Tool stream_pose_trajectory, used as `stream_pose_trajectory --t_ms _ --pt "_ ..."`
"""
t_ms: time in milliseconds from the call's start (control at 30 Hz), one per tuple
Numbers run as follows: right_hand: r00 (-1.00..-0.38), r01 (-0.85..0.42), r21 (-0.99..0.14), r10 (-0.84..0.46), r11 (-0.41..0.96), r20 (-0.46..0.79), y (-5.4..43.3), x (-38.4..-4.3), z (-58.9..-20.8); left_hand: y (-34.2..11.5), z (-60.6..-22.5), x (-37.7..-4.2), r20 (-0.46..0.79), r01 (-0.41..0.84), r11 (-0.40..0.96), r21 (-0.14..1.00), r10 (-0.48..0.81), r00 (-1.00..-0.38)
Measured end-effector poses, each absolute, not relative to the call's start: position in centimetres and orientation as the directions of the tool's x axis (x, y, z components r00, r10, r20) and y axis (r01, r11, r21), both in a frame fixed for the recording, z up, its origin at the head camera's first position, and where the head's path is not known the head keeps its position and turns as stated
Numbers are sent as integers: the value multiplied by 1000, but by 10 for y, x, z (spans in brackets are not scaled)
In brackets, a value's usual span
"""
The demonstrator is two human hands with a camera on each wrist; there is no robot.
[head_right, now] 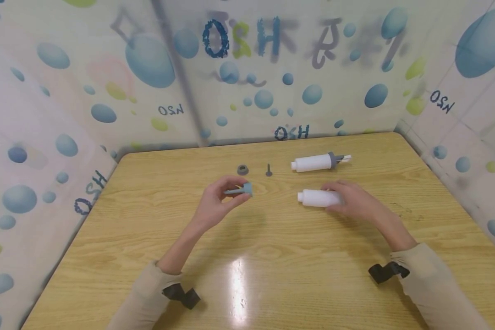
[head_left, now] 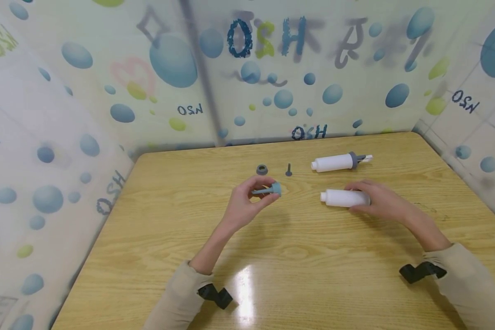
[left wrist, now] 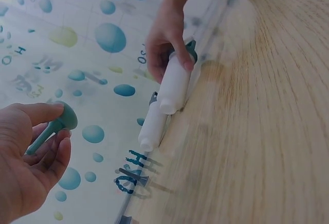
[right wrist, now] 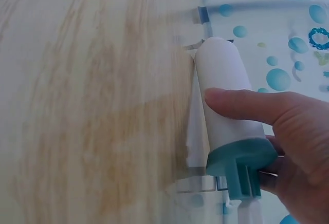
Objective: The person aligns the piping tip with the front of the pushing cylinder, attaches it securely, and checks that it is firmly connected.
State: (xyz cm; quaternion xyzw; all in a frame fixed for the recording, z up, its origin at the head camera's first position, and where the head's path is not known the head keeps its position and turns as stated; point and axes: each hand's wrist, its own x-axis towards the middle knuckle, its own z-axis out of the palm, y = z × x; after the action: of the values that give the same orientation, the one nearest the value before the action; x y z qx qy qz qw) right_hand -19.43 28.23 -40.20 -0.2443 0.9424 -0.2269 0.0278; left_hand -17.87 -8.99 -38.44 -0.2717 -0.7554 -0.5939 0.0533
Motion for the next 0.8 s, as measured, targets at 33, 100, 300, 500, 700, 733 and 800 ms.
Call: stream_pose_trajectory --t_ms 33,100,300,500,700,733,800 --pt "-881 -446 -438 -470 781 58 282 -194 -401 -90 -384 -179 401 472 149 869 347 -848" --pt "-882 -446 -432 -468 784 60 280 -194 -398 -90 -384 -179 400 470 149 870 346 -849" --pt "-862 -495 -415 -490 763 128 274 -191 -386 -90 -384 -179 399 469 145 871 348 -848" --pt "-835 -547 -404 -513 734 199 264 -189 -376 -91 -384 -178 384 455 151 877 348 -855" --pt "-810 -587 -375 -531 717 250 251 -188 -368 -90 -384 -178 379 449 148 881 349 -857" --pt "-804 -594 -376 -534 711 261 249 -188 -366 -90 -384 -178 380 451 149 880 349 -856" --pt "-794 -607 -377 -537 700 284 245 -187 -364 -90 -384 -178 386 457 150 877 349 -854"
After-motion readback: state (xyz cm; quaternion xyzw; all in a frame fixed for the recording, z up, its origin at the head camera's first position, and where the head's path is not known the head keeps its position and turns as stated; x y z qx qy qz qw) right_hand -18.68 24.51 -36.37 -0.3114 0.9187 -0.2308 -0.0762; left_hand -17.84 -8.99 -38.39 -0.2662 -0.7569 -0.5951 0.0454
